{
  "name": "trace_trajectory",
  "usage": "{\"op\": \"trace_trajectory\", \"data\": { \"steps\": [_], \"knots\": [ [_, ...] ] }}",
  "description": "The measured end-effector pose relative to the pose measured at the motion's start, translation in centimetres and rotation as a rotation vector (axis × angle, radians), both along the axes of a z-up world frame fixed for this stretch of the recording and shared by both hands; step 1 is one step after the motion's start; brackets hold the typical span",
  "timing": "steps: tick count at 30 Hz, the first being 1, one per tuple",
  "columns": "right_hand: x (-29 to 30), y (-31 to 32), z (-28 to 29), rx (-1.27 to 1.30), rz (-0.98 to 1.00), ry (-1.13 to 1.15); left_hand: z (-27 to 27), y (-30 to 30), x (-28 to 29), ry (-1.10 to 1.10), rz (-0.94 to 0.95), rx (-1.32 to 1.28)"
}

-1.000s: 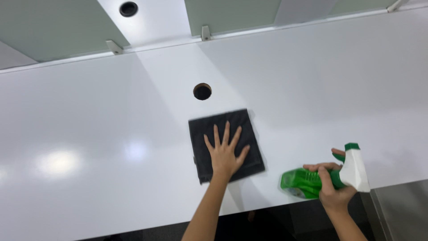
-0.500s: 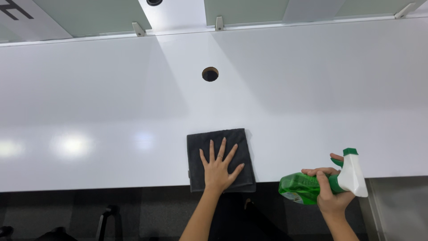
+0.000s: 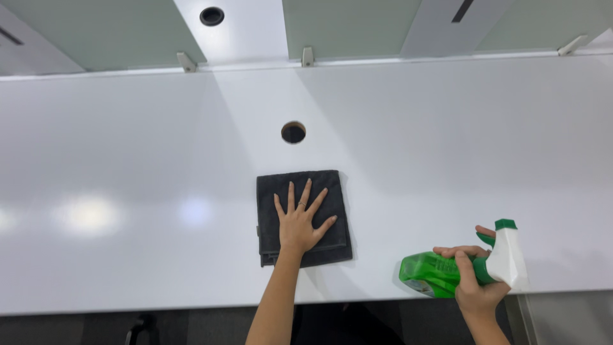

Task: The person sprays a cleaning solution from a green bottle onto a white countertop and wipes the surface with a black cloth. The person moves along the counter, repeatedly spraying and wiping different sections to clean the area.

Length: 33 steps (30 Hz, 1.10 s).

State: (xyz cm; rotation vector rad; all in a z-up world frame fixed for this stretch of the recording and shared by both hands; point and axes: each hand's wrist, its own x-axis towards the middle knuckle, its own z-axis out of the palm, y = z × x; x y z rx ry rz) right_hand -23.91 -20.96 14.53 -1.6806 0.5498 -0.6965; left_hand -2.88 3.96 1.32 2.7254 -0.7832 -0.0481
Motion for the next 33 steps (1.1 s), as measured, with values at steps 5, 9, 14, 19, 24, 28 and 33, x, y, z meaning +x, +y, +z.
{"op": "trace_trajectory", "data": {
  "steps": [5, 9, 14, 19, 24, 28, 33],
  "knots": [
    [4.3, -1.1, -1.0, -0.043, -0.025, 0.040, -0.4, -2.3, 8.1, -0.007, -0.005, 0.022],
    [7.8, -1.3, -2.2, -0.020, -0.055, 0.034, -1.2, -4.4, 14.9, 0.003, -0.011, 0.038],
    [11.8, -0.7, -3.8, -0.054, -0.088, 0.094, -2.4, -7.0, 22.8, -0.011, -0.008, 0.038],
    [14.6, -0.2, -4.4, -0.054, -0.078, 0.107, -2.6, -8.5, 28.9, 0.019, -0.018, 0.035],
    [15.9, 0.3, -5.6, -0.020, -0.095, 0.121, -2.8, -10.2, 33.4, 0.050, -0.034, 0.066],
    [15.9, 0.7, -6.2, -0.060, -0.070, 0.158, -3.5, -10.7, 34.9, 0.020, -0.033, 0.042],
    [13.9, 1.1, -5.8, -0.057, -0.034, 0.110, -4.4, -9.9, 31.6, -0.041, 0.008, 0.004]
  ]
}}
